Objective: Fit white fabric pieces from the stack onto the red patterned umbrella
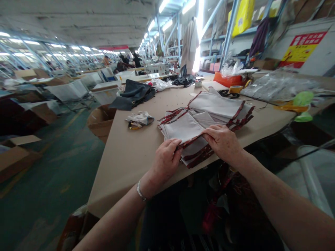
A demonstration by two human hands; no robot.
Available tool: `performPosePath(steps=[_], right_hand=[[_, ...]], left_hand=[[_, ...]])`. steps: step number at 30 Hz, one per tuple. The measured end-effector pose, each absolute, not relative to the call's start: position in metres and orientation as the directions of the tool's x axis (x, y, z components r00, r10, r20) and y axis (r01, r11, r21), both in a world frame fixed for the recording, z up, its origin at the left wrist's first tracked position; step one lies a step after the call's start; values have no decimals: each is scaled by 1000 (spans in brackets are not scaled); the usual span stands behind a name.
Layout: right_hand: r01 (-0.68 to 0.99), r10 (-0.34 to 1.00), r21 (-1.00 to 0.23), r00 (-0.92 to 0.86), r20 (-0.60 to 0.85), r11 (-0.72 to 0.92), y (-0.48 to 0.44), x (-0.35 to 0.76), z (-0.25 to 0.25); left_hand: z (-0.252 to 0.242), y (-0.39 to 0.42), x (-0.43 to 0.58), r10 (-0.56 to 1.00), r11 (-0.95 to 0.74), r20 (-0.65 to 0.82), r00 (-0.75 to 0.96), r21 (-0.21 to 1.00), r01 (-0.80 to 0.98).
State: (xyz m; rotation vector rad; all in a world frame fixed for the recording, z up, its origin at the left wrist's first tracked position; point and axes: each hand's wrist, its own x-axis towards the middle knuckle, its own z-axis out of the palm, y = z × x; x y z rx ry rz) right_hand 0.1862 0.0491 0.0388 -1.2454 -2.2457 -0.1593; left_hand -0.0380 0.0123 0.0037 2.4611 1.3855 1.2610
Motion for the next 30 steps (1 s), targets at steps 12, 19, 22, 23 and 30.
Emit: performPosePath(steps=[12, 19, 22, 23, 30], right_hand=[[766, 778, -192, -543, 317, 613, 8, 137, 30], [769, 805, -239, -564, 184, 593, 13, 119, 10], [812, 830, -174, -543, 127, 557, 9, 116, 11], [826, 839, -147, -533, 111, 544, 7, 116, 13], [801, 819, -171, -557, 139, 574, -9, 115, 25]], left_hand=[[10, -8, -26, 687, -623, 642, 341, 279, 731], [-2, -16, -37, 688, -562, 652, 317, 203, 802], [-8, -20, -39, 672, -569, 667, 321, 189, 800], [-9, -21, -38, 666, -573, 672, 323, 185, 798], [-8, -28, -31, 630, -540, 722, 286, 142, 830]])
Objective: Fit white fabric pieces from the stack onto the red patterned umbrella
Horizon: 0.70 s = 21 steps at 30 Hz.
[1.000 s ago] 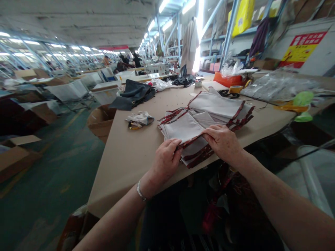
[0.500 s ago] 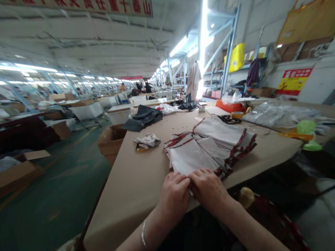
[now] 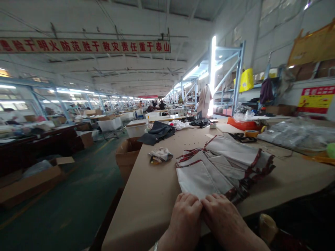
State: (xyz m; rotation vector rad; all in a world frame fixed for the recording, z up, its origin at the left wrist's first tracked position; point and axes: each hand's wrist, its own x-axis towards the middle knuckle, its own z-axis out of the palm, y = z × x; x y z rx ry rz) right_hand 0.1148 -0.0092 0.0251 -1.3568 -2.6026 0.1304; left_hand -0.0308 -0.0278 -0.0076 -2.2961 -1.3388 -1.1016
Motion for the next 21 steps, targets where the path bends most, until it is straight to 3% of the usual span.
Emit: performPosePath(steps=[8, 12, 21], right_hand=[[858, 876, -191, -483, 19, 477, -8, 119, 18], [763, 817, -301, -564, 119, 571, -18, 120, 20], [825, 844, -177, -527, 104, 537, -18, 118, 13]], left_hand=[[-6, -40, -27, 675, -558, 664, 322, 174, 811], [-13, -43, -29, 733, -539, 607, 306, 245, 806], [-10, -52, -32, 768, -551, 576, 279, 372, 747]])
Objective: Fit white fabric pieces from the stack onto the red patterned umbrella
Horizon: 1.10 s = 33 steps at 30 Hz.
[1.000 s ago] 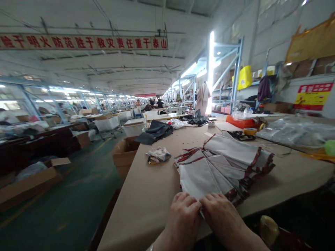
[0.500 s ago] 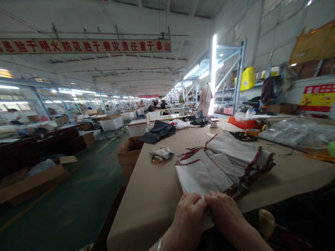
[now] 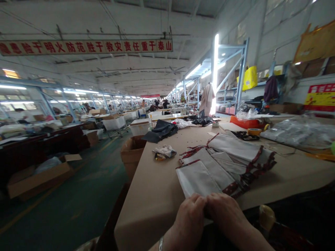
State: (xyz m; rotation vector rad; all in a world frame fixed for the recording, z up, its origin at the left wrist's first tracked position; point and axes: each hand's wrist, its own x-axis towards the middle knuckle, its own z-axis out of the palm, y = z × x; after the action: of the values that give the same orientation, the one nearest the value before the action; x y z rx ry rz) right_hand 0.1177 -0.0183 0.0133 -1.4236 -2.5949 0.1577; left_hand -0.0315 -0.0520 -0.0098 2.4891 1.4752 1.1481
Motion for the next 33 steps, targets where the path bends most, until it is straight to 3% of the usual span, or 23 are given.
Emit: performPosePath(steps=[6, 10, 13, 15, 17, 19, 22, 25, 28, 31, 33], right_hand=[[869, 874, -131, -454, 173, 478, -9, 131, -1], [863, 921, -350, -281, 271, 366, -12, 158, -2], [801, 884, -439, -222, 411, 406, -30, 174, -1], [772, 825, -398, -276, 493, 496, -47, 179, -8], [756, 803, -380, -310, 509, 533, -62, 182, -22], [753, 841, -430, -301, 449, 498, -73, 182, -41], [707, 920, -592, -257, 294, 387, -86, 184, -67], [475, 964, -843, -197, 179, 253, -101, 190, -79], [77, 995, -995, -81, 57, 64, -113, 197, -83], [-277, 982, -943, -73, -173, -186, -123, 199, -89], [-406, 928, -842, -262, -266, -356, -129, 200, -89]], left_hand=[[-14, -69, -33, 715, -623, 615, 331, 348, 700], [-13, -76, -40, 761, -510, 595, 258, 304, 804], [-18, -74, -39, 880, -351, 466, 89, 514, 783], [-21, -73, -31, 950, -219, 306, -69, 805, 551], [-18, -76, -18, 976, -78, 98, -195, 991, 106], [-12, -82, -2, 977, 8, -74, -202, 950, -312], [-9, -91, 20, 979, 105, -187, -81, 805, -584], [-25, -99, 33, 969, 205, -247, -3, 812, -547], [-50, -103, 38, 940, 341, -332, 82, 897, -280], [-55, -101, 40, 877, 440, -402, 265, 892, -102], [-46, -95, 44, 823, 480, -403, 400, 870, -111]])
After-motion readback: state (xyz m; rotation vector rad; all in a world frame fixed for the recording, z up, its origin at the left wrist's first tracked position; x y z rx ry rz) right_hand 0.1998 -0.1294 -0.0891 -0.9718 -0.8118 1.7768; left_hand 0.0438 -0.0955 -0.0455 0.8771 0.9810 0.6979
